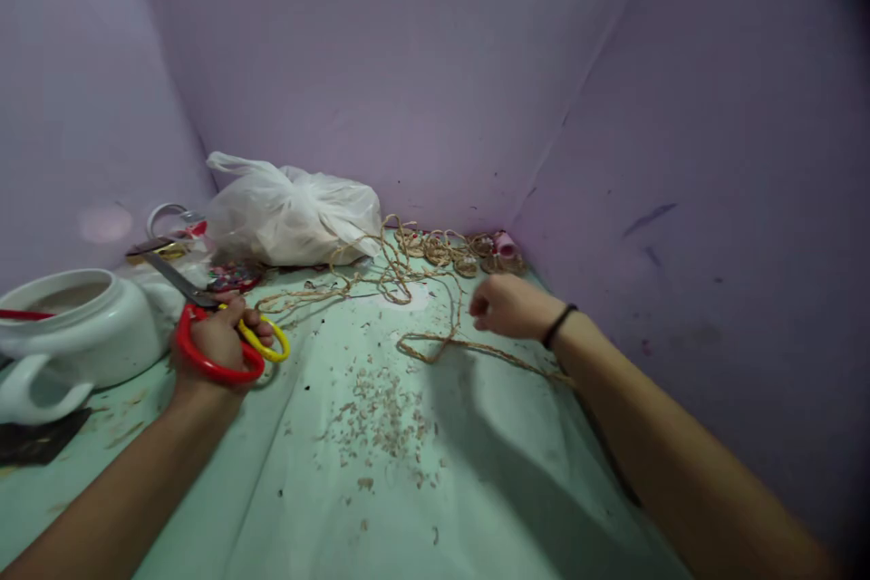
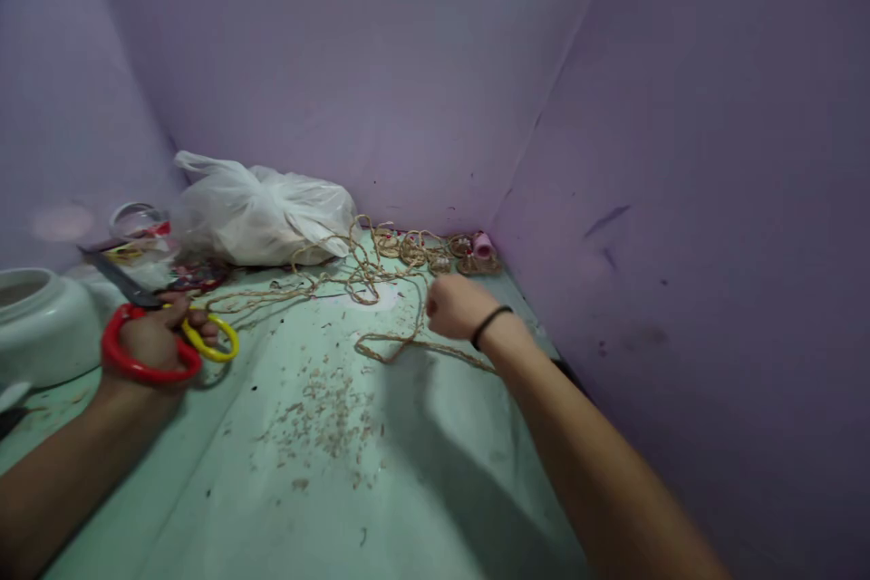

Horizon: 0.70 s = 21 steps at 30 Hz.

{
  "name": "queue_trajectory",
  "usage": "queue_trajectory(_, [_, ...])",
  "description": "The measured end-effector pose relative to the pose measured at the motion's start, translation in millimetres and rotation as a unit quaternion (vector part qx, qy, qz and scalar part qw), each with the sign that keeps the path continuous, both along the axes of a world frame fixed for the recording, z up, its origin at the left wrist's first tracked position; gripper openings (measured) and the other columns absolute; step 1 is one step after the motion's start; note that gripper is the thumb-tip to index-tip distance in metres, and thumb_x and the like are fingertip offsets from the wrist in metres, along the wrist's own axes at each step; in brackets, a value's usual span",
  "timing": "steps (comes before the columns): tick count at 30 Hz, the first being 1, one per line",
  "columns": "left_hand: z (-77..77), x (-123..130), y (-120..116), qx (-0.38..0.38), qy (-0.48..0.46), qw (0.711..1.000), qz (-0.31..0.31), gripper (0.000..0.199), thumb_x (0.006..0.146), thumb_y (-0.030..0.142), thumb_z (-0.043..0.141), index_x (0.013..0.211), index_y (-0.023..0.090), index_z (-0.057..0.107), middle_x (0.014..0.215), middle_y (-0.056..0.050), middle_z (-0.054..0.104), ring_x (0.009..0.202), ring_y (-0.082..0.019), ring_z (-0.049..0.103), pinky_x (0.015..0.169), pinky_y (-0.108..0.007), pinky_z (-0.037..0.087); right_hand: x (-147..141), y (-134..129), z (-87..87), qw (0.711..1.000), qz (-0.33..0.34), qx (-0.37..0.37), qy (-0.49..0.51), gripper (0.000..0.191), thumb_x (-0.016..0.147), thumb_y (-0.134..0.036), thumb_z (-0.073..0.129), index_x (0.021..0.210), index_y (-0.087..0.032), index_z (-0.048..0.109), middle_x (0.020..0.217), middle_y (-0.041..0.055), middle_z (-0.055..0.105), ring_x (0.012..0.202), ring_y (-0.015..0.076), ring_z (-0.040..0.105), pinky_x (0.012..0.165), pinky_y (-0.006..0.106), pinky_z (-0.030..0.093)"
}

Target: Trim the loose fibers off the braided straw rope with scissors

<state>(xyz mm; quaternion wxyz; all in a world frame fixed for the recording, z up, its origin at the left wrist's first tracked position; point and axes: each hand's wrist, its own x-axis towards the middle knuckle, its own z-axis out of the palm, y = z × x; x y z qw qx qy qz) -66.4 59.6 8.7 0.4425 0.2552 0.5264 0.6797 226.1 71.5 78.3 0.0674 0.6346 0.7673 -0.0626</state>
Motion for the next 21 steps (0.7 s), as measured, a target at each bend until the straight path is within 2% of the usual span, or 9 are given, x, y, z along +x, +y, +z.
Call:
queue_trajectory(3, [13.4,5,-10,0.031,0.016,0.999,0.013,0.014,0.069,0.007,0.043,0.071,0.020,0.038,0.036,0.010,0.040,0.029,-0.008,0.041,0.029,-0.016,0.034,18,-36,-27.1,0.997,-0.067,0.003,-0.044,0.016,0.063,-0.011,0.055,0.072,-0.010,0.067,0.073,0.0154,0.067,0.071,0.0256,0.063,0.056,0.028,0.039])
queue_trajectory(5, [22.0,10,-18,0.049,0.029,0.998,0.006,0.016,0.065,0.007,0.046,0.072,0.020,0.041,0.036,0.010,0.039,0.027,-0.009,0.039,0.027,-0.017,0.032,23,-53,-46.1,0.993,-0.099,0.020,-0.061,0.019,0.067,-0.010,0.048,0.074,-0.008,0.066,0.076,0.0191,0.066,0.072,0.0288,0.063,0.055,0.031,0.039])
queue_trajectory(7, [27.4,16,-26,0.067,0.042,0.997,-0.003,0.018,0.063,0.010,0.050,0.074,0.020,0.042,0.036,0.011,0.039,0.027,-0.009,0.038,0.025,-0.017,0.031,23,-64,-60.4,0.990,-0.110,0.057,-0.069,0.024,0.071,-0.008,0.043,0.079,-0.007,0.065,0.084,0.0198,0.065,0.077,0.0295,0.062,0.058,0.032,0.040])
queue_trajectory(10, [27.1,25,-35,0.079,0.055,0.995,-0.036,0.020,0.061,0.015,0.054,0.076,0.020,0.042,0.038,0.010,0.041,0.028,-0.010,0.039,0.026,-0.018,0.031,24,-67,-69.4,0.985,-0.125,0.098,-0.066,0.026,0.074,-0.006,0.039,0.084,-0.006,0.063,0.084,0.0199,0.064,0.077,0.0293,0.062,0.060,0.033,0.040])
queue_trajectory(14, [17.9,37,-40,0.038,0.041,0.994,-0.092,0.024,0.057,0.022,0.058,0.076,0.021,0.042,0.038,0.010,0.042,0.029,-0.010,0.039,0.027,-0.018,0.031,25,-61,-65.1,0.988,-0.122,0.087,-0.036,0.025,0.074,-0.008,0.040,0.076,-0.004,0.065,0.081,0.0239,0.064,0.078,0.0308,0.062,0.061,0.034,0.039])
queue_trajectory(17, [13.5,41,-39,0.013,0.027,0.994,-0.109,0.026,0.056,0.023,0.059,0.077,0.022,0.043,0.039,0.010,0.043,0.029,-0.009,0.038,0.027,-0.018,0.031,14,-45,-54.2,0.994,-0.090,0.060,0.018,0.021,0.072,-0.012,0.046,0.071,-0.008,0.066,0.072,0.0183,0.067,0.068,0.0240,0.063,0.055,0.029,0.038])
queue_trajectory(19, [12.6,42,-39,0.008,0.025,0.994,-0.108,0.027,0.055,0.022,0.059,0.077,0.022,0.044,0.040,0.010,0.045,0.030,-0.008,0.039,0.027,-0.017,0.031,2,-25,-38.0,0.995,-0.062,0.040,0.068,0.017,0.071,-0.017,0.051,0.064,-0.011,0.066,0.060,0.0098,0.067,0.056,0.0161,0.061,0.051,0.023,0.037])
queue_trajectory(21, [12.0,40,-38,0.005,0.022,0.994,-0.103,0.027,0.055,0.022,0.059,0.077,0.022,0.044,0.041,0.010,0.045,0.030,-0.008,0.039,0.027,-0.017,0.031,-9,2,-9.1,0.991,-0.045,0.049,0.112,0.017,0.069,-0.021,0.055,0.059,-0.012,0.065,0.054,0.0054,0.065,0.050,0.0121,0.058,0.050,0.021,0.037])
